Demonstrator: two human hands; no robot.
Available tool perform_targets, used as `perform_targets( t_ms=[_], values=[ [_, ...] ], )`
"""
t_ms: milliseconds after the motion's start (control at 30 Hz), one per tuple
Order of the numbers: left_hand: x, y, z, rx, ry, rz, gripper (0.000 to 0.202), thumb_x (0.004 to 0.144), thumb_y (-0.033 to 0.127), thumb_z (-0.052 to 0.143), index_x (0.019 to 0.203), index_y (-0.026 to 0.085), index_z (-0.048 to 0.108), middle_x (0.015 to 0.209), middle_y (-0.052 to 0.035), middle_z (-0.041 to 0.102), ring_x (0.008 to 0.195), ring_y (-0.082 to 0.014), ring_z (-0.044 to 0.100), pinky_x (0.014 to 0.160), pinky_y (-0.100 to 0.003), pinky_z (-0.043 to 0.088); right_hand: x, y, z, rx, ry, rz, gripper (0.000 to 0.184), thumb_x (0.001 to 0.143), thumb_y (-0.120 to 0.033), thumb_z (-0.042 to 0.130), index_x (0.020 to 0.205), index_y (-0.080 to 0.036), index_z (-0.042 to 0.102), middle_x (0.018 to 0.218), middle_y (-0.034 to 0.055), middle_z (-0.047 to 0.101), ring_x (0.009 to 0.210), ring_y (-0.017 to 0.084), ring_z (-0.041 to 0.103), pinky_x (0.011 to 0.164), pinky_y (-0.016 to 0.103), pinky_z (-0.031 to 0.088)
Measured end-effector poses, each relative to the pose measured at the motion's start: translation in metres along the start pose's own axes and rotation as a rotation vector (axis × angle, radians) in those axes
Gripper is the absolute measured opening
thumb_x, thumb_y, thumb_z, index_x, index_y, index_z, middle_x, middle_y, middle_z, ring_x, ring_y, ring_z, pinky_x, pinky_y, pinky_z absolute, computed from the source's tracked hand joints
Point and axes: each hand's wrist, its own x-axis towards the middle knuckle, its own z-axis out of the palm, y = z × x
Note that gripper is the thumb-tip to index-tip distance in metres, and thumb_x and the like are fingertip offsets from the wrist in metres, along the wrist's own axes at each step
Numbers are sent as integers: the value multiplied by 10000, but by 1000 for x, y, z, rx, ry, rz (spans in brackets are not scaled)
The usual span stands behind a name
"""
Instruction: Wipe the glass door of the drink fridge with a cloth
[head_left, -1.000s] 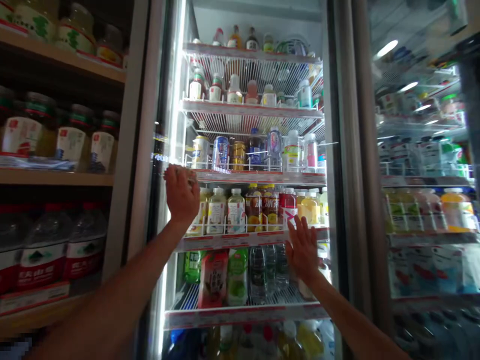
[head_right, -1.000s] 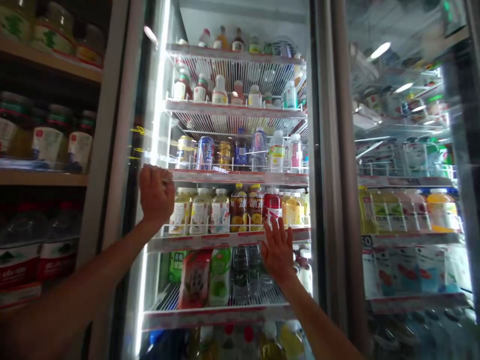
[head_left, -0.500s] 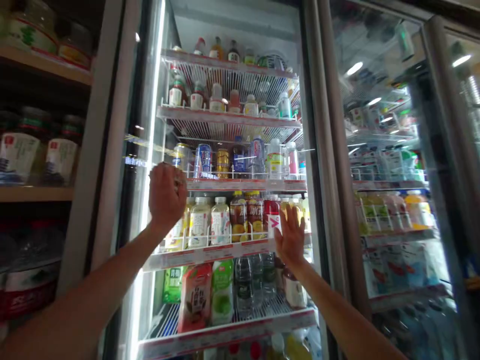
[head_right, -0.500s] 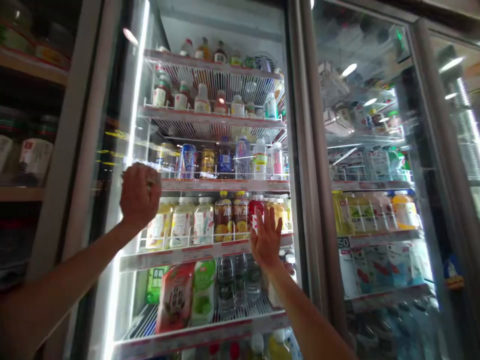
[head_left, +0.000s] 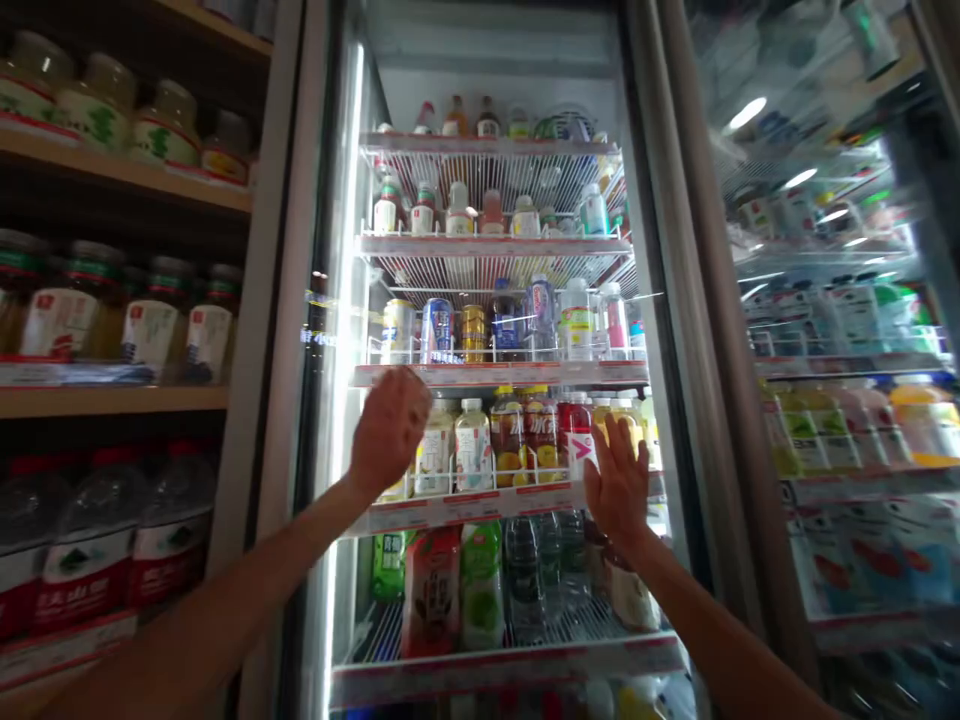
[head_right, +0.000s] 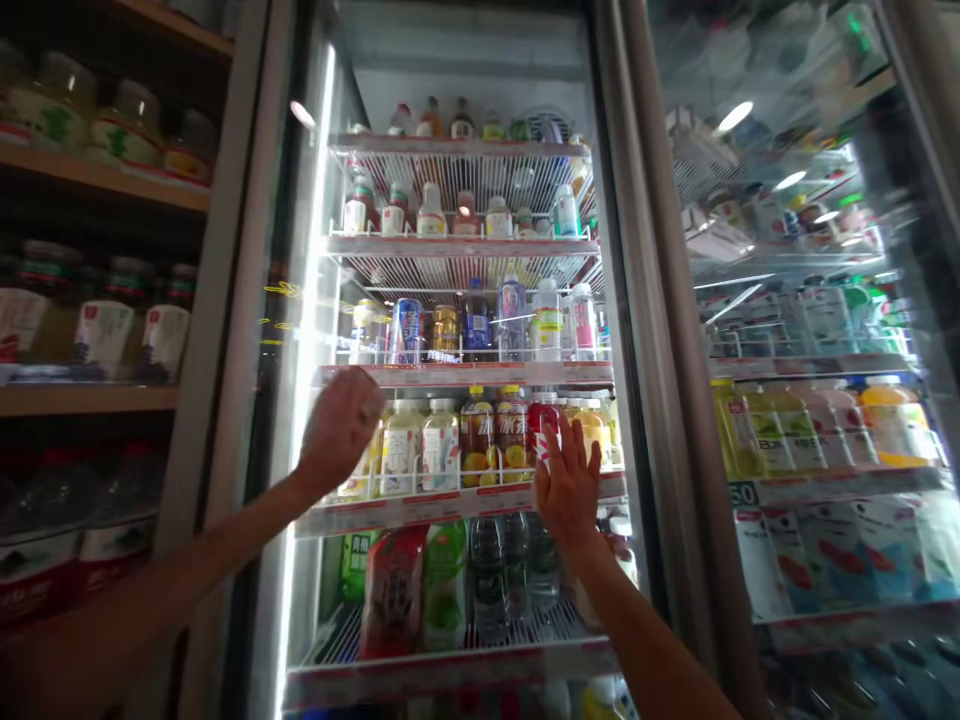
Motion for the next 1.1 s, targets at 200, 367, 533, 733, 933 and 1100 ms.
perform_targets(
  t_ms=[200,367,533,733,933,1100],
  values=[
    [25,15,5,59,17,92,519,892,298,366,1391,170,305,1417,-132,409,1347,-244,318,1095,-471,275,1,0,-1,5,2,-6,619,901,-209,387,1464,-248,132,1494,87,292,1399,237,195,1099,502,210],
    [38,54,26,46,40,132,523,881,274,372,1374,111,310,1413,-151,409,1380,-223,241,1106,-420,275,2,-1,-2,2,-9,-8,623,903,-201,373,1466,-253,112,1497,79,289,1402,236,187,1097,502,206],
    [54,82,36,11,-59,264,511,877,313,379,1370,191,319,1440,-88,388,1383,-203,237,1142,-439,174,0,12,-15,11,-29,-14,597,916,-224,344,1465,-267,113,1490,82,306,1396,219,212,1097,485,209],
    [65,115,53,-31,-53,243,529,839,309,432,1323,104,372,1432,-153,380,1378,-255,241,1121,-442,221,-13,33,-31,4,-66,-31,578,923,-230,327,1463,-262,123,1489,86,308,1398,200,205,1108,468,190],
    [76,160,68,-27,-71,220,522,855,376,442,1304,114,396,1434,-161,372,1360,-284,276,1120,-503,178,-22,53,-39,-22,-24,-13,566,922,-225,332,1458,-249,151,1486,105,309,1387,214,238,1102,490,193],
    [55,209,87,-151,-116,544,448,868,343,417,1249,112,467,1375,-122,465,1318,-252,360,1122,-430,223,-30,65,-45,-27,-53,5,568,920,-221,333,1459,-242,154,1486,107,309,1387,223,239,1099,501,203]
  ],
)
